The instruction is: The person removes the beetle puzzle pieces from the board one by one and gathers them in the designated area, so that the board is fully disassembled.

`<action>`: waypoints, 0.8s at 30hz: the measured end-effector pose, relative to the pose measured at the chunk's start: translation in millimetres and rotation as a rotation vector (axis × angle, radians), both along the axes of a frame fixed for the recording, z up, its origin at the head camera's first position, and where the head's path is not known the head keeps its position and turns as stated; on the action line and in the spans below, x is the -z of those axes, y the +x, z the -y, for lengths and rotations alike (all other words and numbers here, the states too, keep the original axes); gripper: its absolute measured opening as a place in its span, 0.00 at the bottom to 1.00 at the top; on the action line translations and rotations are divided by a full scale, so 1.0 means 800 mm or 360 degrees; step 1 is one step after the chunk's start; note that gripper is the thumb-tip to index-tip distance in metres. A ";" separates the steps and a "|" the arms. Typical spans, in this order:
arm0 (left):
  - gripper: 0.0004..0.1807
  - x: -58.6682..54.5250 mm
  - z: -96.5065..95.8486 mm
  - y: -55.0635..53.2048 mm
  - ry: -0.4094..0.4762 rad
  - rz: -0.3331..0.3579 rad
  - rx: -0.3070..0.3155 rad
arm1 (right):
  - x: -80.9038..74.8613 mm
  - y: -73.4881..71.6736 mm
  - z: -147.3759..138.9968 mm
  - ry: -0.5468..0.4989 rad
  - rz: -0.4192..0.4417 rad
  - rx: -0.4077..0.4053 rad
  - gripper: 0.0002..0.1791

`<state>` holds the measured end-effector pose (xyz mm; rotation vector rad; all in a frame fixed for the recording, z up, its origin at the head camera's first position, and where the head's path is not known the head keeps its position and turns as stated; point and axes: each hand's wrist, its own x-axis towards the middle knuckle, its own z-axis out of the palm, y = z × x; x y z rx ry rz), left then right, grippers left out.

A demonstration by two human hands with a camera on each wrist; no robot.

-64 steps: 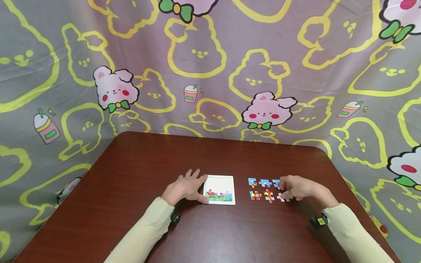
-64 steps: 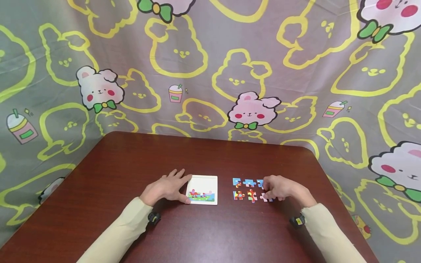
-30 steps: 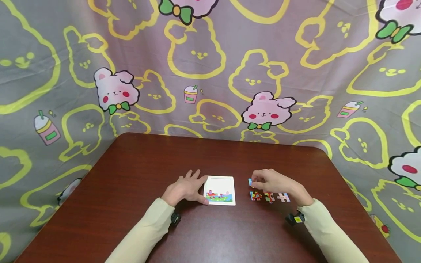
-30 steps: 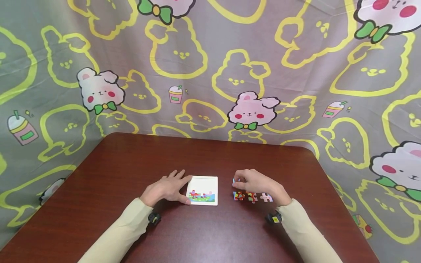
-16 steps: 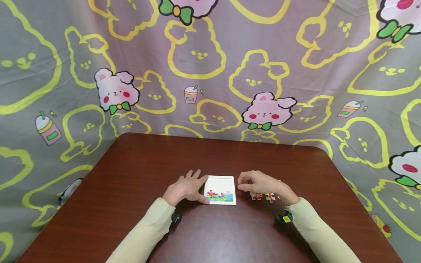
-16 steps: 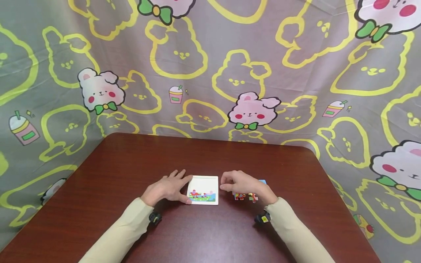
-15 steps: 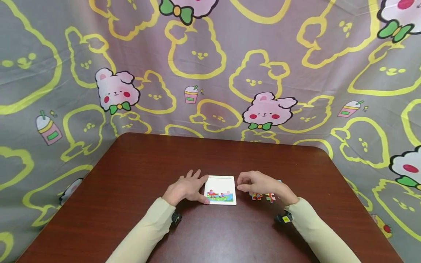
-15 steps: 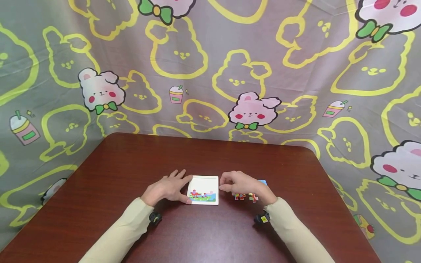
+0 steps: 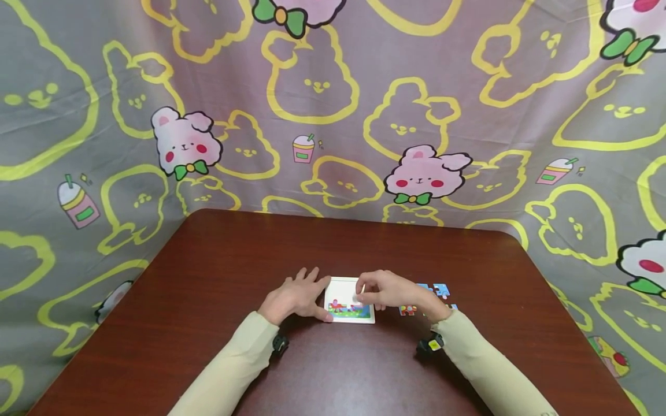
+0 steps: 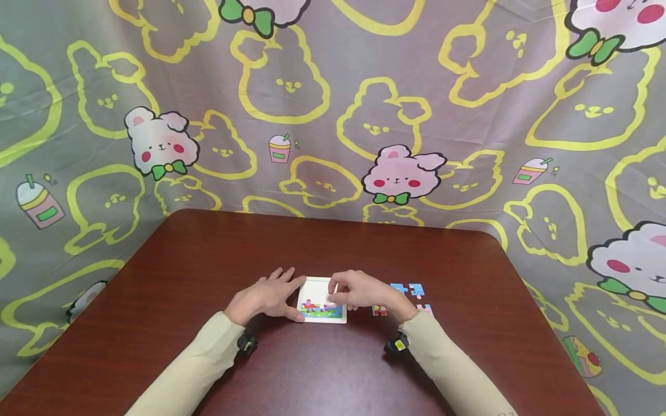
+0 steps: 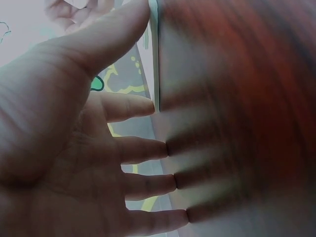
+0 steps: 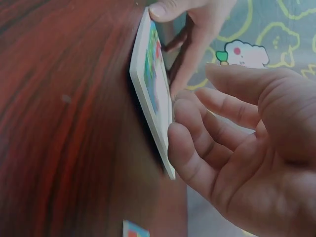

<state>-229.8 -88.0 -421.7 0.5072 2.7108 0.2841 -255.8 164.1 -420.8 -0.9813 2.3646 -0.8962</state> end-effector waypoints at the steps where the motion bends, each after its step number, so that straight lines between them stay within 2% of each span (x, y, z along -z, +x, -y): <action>1: 0.53 0.000 0.000 0.000 -0.0002 0.0003 -0.0001 | 0.001 0.000 0.003 -0.0004 0.0003 -0.0014 0.05; 7: 0.54 0.000 -0.001 -0.001 -0.0009 0.0006 -0.0005 | 0.011 -0.003 0.019 -0.0009 0.0000 -0.0068 0.06; 13: 0.53 0.001 0.000 -0.001 -0.0012 -0.0010 0.0009 | 0.016 -0.003 0.034 0.0003 0.0006 -0.0030 0.05; 20: 0.53 0.000 0.000 -0.002 -0.0019 0.0001 0.0013 | 0.016 0.005 0.050 0.0084 -0.0143 -0.0027 0.03; 24: 0.53 0.000 0.000 -0.001 -0.0027 -0.0005 0.0022 | 0.017 0.009 0.055 0.0126 -0.0198 0.0032 0.03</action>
